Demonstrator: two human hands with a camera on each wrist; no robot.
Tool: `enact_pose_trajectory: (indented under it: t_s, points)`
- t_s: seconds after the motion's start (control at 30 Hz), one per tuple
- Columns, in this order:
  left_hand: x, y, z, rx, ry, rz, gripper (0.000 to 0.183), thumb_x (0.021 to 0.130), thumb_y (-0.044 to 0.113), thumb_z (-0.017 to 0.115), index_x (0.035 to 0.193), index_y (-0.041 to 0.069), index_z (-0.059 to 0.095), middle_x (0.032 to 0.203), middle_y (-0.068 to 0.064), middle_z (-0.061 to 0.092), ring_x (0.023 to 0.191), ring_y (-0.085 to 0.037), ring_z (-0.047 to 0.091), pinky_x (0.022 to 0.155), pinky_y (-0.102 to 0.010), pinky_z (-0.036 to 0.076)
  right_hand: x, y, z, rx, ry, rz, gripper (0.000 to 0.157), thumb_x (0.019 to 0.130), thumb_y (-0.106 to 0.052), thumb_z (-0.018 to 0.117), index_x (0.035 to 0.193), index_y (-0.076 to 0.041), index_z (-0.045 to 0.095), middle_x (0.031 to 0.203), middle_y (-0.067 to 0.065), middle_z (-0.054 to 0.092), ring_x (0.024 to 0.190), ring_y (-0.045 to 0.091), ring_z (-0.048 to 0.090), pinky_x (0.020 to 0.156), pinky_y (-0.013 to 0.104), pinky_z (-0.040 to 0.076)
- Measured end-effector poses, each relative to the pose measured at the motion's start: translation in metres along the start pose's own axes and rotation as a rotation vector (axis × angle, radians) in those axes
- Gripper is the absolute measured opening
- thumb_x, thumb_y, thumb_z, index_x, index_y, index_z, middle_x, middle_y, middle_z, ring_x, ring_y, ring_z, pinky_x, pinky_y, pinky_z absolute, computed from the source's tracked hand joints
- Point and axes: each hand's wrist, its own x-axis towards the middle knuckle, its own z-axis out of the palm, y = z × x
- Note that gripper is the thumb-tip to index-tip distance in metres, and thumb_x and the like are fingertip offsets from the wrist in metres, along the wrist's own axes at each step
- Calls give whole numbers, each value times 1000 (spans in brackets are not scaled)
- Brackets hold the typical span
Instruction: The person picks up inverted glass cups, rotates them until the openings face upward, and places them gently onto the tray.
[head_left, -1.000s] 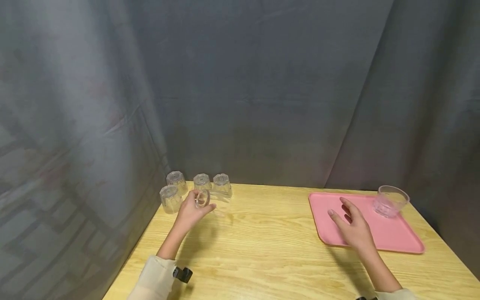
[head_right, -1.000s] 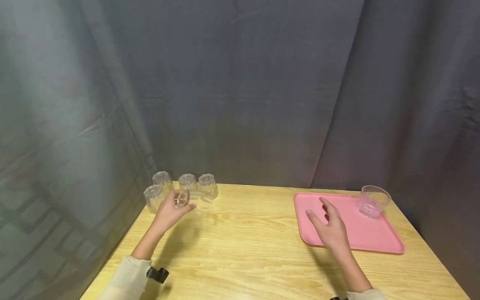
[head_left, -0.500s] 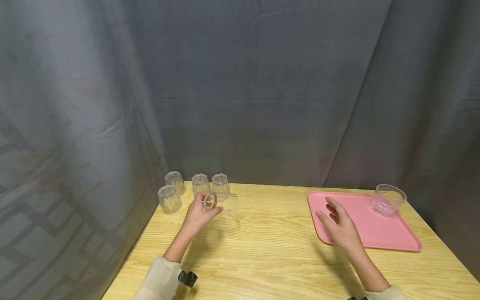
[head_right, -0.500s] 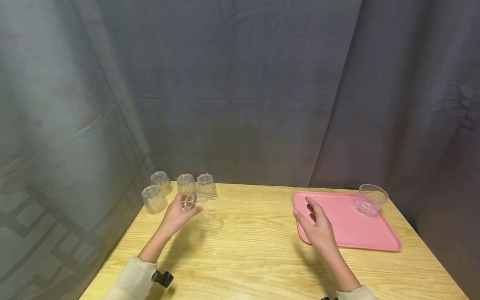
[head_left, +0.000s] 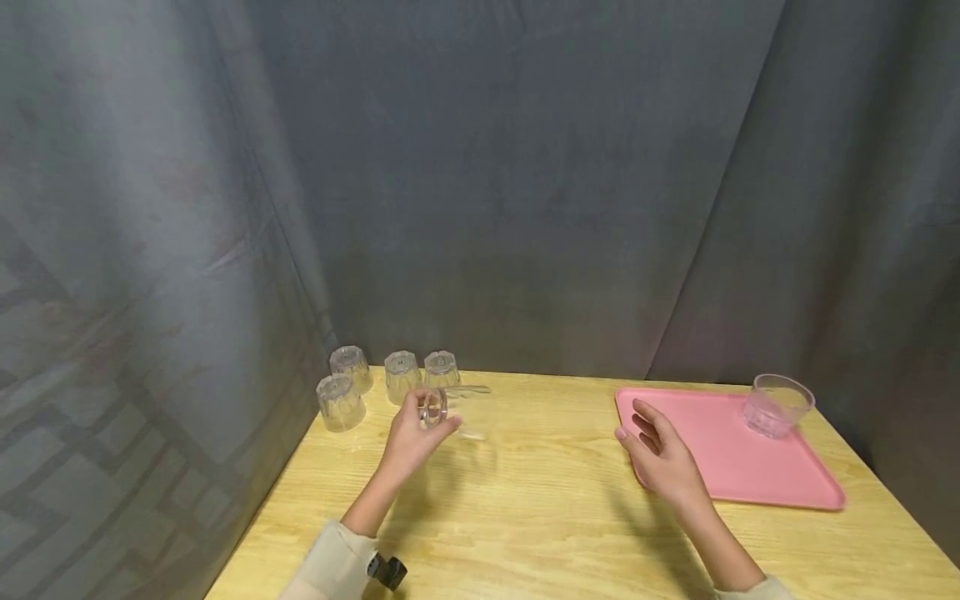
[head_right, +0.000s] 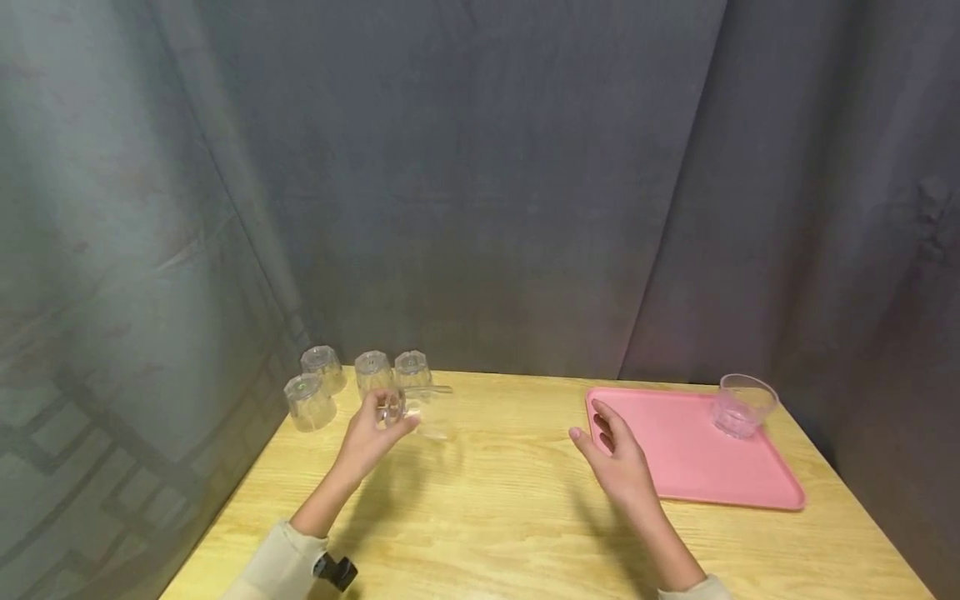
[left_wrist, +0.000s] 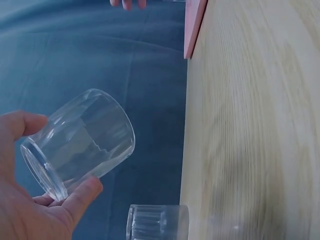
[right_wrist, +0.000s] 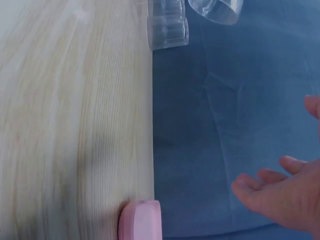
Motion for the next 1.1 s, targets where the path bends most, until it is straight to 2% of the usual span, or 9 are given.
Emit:
enact_pose_trajectory:
  t_s: [0.2,0.47,0.53,0.6,0.67,0.73,0.97,1.1]
  points:
    - [-4,2,5,-44,-10,-9,70,85,32,80,135,-2,47,129,-23,58,120,-42,59,98,-55,51,-2,-3,7,47,-17,7,69,102,-29,62,155,1,31,158,25,35,145,42,36,116,48,31]
    - [-8,4,14,-77,-13,32,66,84,30,81,132,-2,49,126,-23,60,117,-42,61,95,-54,52,-3,-6,18,100,-63,7,70,102,-33,62,157,-3,30,160,21,33,146,42,33,115,48,33]
    - [-9,5,15,-81,-17,34,66,84,30,81,132,-2,49,126,-24,60,116,-43,61,96,-54,52,-4,-7,20,113,-74,13,71,101,-35,62,157,-5,30,160,20,33,147,42,33,114,39,38]
    - [-10,6,16,-90,-29,35,67,85,31,80,134,-1,48,129,-23,59,117,-42,61,96,-54,52,-4,-9,21,127,-83,17,71,101,-36,62,157,-6,30,160,19,34,147,41,33,109,25,42]
    - [-11,8,18,-104,-44,32,68,86,32,80,136,0,47,131,-22,58,119,-41,60,96,-54,52,-5,-11,24,146,-91,16,71,101,-36,63,157,-6,31,160,19,34,147,41,33,101,12,41]
    - [-12,9,19,-117,-53,32,68,87,33,79,137,1,46,133,-21,58,120,-41,59,97,-54,51,-5,-13,26,170,-98,8,70,101,-34,63,156,-5,31,160,19,34,147,41,34,96,6,39]
    - [-16,10,24,-142,-57,34,67,88,33,77,138,2,45,137,-20,57,126,-43,55,101,-58,48,-5,-15,38,202,-127,2,67,102,-33,62,156,-7,33,161,15,33,146,38,36,101,16,41]
    - [-19,11,26,-196,-70,34,66,89,29,76,138,1,43,139,-23,54,132,-48,49,102,-58,48,-5,-15,46,236,-142,9,65,102,-31,63,155,-7,34,161,15,33,146,36,37,100,14,42]
